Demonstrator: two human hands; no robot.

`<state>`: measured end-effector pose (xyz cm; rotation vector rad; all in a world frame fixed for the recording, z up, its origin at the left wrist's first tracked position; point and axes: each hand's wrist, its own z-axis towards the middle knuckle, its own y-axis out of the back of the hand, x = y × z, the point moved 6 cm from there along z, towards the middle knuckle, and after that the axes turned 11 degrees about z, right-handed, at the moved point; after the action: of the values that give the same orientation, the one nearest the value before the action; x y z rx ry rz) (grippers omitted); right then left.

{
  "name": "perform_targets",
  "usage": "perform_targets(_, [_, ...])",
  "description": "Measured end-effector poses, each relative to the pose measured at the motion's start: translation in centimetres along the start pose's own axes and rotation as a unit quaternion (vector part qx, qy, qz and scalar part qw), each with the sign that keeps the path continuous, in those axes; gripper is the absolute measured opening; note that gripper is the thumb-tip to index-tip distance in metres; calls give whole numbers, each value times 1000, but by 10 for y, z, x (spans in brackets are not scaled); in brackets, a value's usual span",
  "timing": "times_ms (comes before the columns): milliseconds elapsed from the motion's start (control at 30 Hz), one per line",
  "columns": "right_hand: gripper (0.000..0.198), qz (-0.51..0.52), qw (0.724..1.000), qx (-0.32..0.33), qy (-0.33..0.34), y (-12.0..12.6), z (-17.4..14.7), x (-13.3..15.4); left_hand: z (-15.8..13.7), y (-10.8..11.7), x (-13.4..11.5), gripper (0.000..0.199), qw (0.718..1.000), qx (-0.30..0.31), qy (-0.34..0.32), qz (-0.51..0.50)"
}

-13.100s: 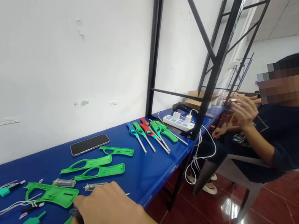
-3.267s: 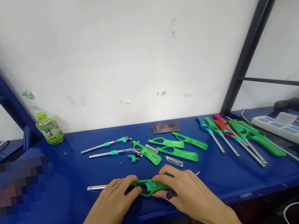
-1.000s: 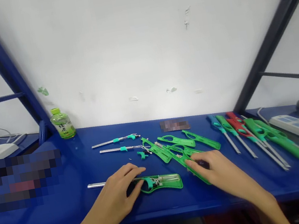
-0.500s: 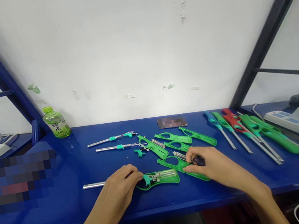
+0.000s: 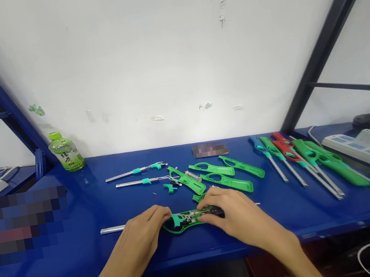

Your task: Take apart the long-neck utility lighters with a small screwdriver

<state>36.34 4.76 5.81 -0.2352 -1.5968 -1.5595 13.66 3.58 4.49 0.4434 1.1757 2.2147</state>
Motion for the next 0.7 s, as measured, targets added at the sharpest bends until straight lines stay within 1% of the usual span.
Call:
perform_targets(100, [15,-6,1000,3,-2,-4,3,-1,-2,5,8,39,1000,-7,18,10])
perform_targets(233, [9,-5,1000,7,2,-2,4,-3,-7,14,27,36,995,-53,64,50])
perform_targets(333, [8,-3,1000,8,8,-2,4,-2,-12,12,39,39,990,-73,93,81])
perform_targets(400, [9,-3,1000,7,12,-2,4,-1,-12,7,42,41,988,-78,97,94])
perform_targets(500, [9,-12,1000,3,18,-2,4,0,-10,-1,31,43,989,-84,80,97])
perform_targets(633, [9,-16,999,-4,32,-1,4,2,-4,-4,-4,40,995,-73,35,60])
perform_targets(700, [12,-15,999,-7,38,-1,4,3,-1,-5,-20,37,997,-65,26,37])
